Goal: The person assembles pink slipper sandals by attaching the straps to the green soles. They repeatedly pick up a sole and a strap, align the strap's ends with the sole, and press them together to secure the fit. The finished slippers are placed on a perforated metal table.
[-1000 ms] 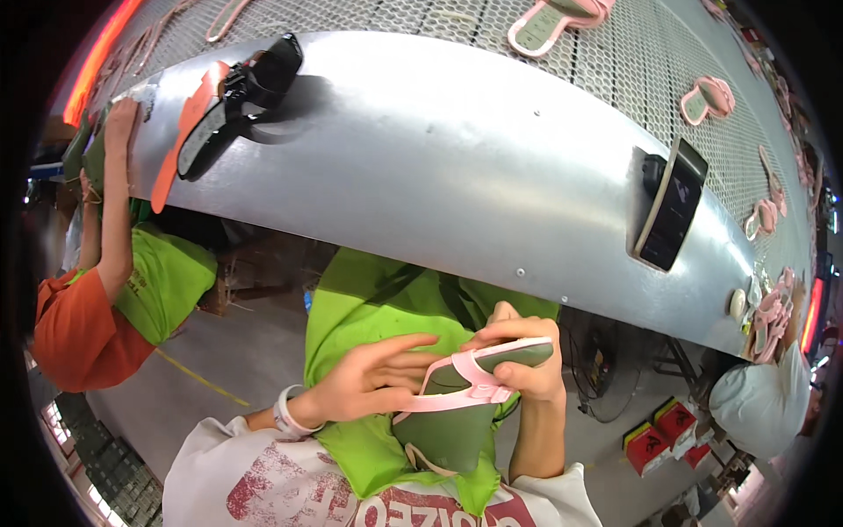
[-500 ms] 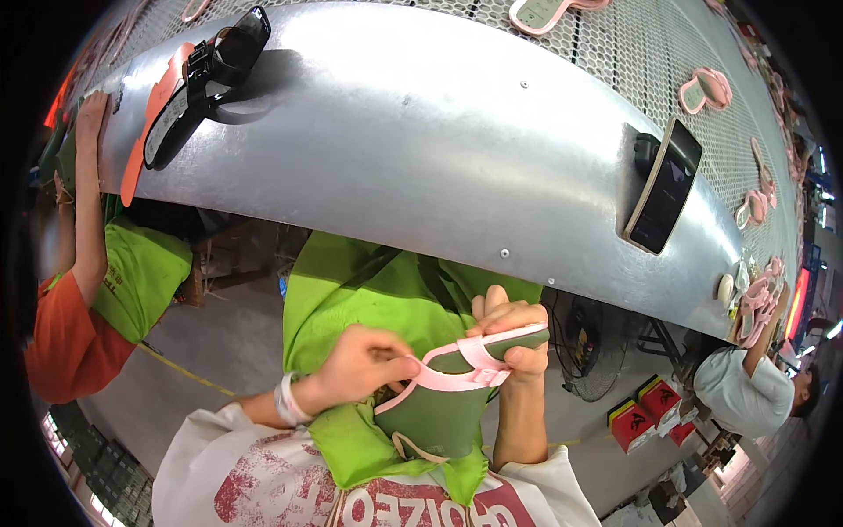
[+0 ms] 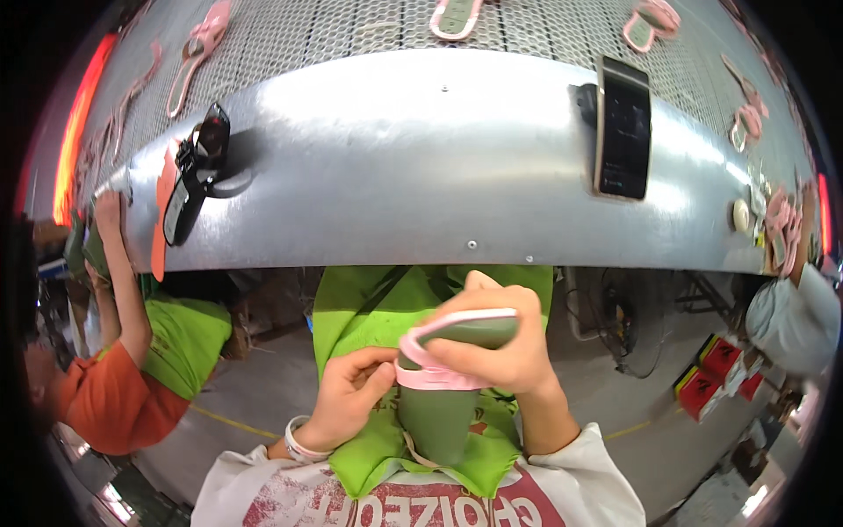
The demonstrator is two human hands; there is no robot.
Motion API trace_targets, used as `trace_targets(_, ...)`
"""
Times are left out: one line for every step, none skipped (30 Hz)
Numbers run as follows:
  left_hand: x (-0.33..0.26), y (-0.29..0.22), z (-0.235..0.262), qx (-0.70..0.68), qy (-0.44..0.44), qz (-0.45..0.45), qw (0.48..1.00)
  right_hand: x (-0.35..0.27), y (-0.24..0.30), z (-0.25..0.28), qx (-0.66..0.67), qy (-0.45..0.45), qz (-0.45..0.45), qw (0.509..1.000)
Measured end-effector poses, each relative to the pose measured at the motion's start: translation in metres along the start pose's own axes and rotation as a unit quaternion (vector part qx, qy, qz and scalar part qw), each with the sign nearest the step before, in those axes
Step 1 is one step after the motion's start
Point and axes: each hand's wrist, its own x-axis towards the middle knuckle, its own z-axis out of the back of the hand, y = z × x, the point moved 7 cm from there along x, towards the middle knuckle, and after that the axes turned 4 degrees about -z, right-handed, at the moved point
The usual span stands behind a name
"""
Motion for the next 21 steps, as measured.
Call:
trace_targets(-0.004, -0.008, -0.004, -0.016, 0.005, 0.008, 1.0, 0.003, 0.016, -0.006, -0.049, -0.033, -0.013, 0.998)
trace_targets(-0.005, -0.011, -0.005, -0.034, 0.009, 0.015, 0.999, 0.008, 0.022, -0.015, -0.1, -0.066, -0.028, 0.992)
trace_targets(-0.007, -0.01, -0.011, -0.08, 0.041, 0.007, 0.996, 0.014, 0.024, -0.026, -0.119, -0.096, -0.01, 0.988)
trace_targets(-0.007, -0.012, -0.014, -0.042, 0.036, 0.001, 0.998, 0.016, 0.027, -0.033, -0.138, -0.132, 0.003, 0.982)
trace_targets(-0.007, -0.013, -0.017, -0.004, 0.032, -0.006, 0.999, 0.016, 0.031, -0.04, -0.176, -0.122, 0.05, 0.975)
trace_targets(-0.008, -0.015, -0.018, 0.033, 0.031, -0.01, 0.999, 0.013, 0.039, -0.045, -0.211, -0.093, 0.056, 0.971)
trace_targets(-0.01, -0.012, -0.017, -0.013, 0.035, 0.009, 0.999, 0.006, 0.039, -0.043, -0.191, -0.112, 0.087, 0.971)
trace_targets(-0.012, -0.006, -0.013, -0.059, 0.037, 0.028, 0.997, -0.004, 0.037, -0.038, -0.171, -0.132, 0.118, 0.969)
trace_targets(-0.011, 0.0, -0.008, -0.108, 0.039, 0.044, 0.992, -0.013, 0.022, -0.032, -0.137, -0.122, 0.061, 0.981)
trace_targets(-0.01, 0.008, -0.003, -0.161, 0.033, 0.053, 0.985, -0.027, 0.006, -0.026, -0.101, -0.099, 0.007, 0.99)
trace_targets(-0.008, 0.012, 0.002, -0.152, 0.027, 0.053, 0.987, -0.04, -0.008, -0.024, -0.064, -0.075, -0.046, 0.994)
trace_targets(-0.006, 0.017, 0.003, -0.142, 0.024, 0.06, 0.988, -0.054, -0.02, -0.024, -0.005, -0.042, -0.118, 0.992)
trace_targets(-0.007, 0.02, 0.007, -0.132, 0.016, 0.061, 0.989, -0.066, -0.029, -0.029, 0.056, -0.002, -0.183, 0.982)
trace_targets(-0.008, 0.022, 0.01, -0.122, 0.008, 0.061, 0.991, -0.075, -0.037, -0.037, 0.116, 0.039, -0.246, 0.962)
trace_targets(-0.01, 0.026, 0.012, -0.123, -0.008, 0.064, 0.99, -0.075, -0.034, -0.035, 0.12, 0.022, -0.239, 0.963)
trace_targets(-0.009, 0.024, 0.013, -0.126, -0.01, 0.06, 0.99, -0.073, -0.032, -0.035, 0.123, 0.005, -0.233, 0.965)
trace_targets(-0.009, 0.023, 0.013, -0.13, -0.012, 0.056, 0.99, -0.072, -0.031, -0.034, 0.125, -0.012, -0.227, 0.966)
trace_targets(-0.01, 0.021, 0.013, -0.133, -0.015, 0.051, 0.99, -0.071, -0.032, -0.034, 0.118, -0.019, -0.214, 0.969)
trace_targets(-0.009, 0.02, 0.01, -0.162, 0.029, 0.028, 0.986, -0.068, -0.036, -0.033, 0.111, -0.026, -0.202, 0.973)
trace_targets(-0.007, 0.023, 0.011, -0.191, 0.072, 0.004, 0.979, -0.065, -0.04, -0.031, 0.103, -0.032, -0.19, 0.976)
trace_targets(-0.005, 0.025, 0.01, -0.221, 0.114, -0.019, 0.969, -0.059, -0.04, -0.029, 0.072, -0.018, -0.157, 0.985)
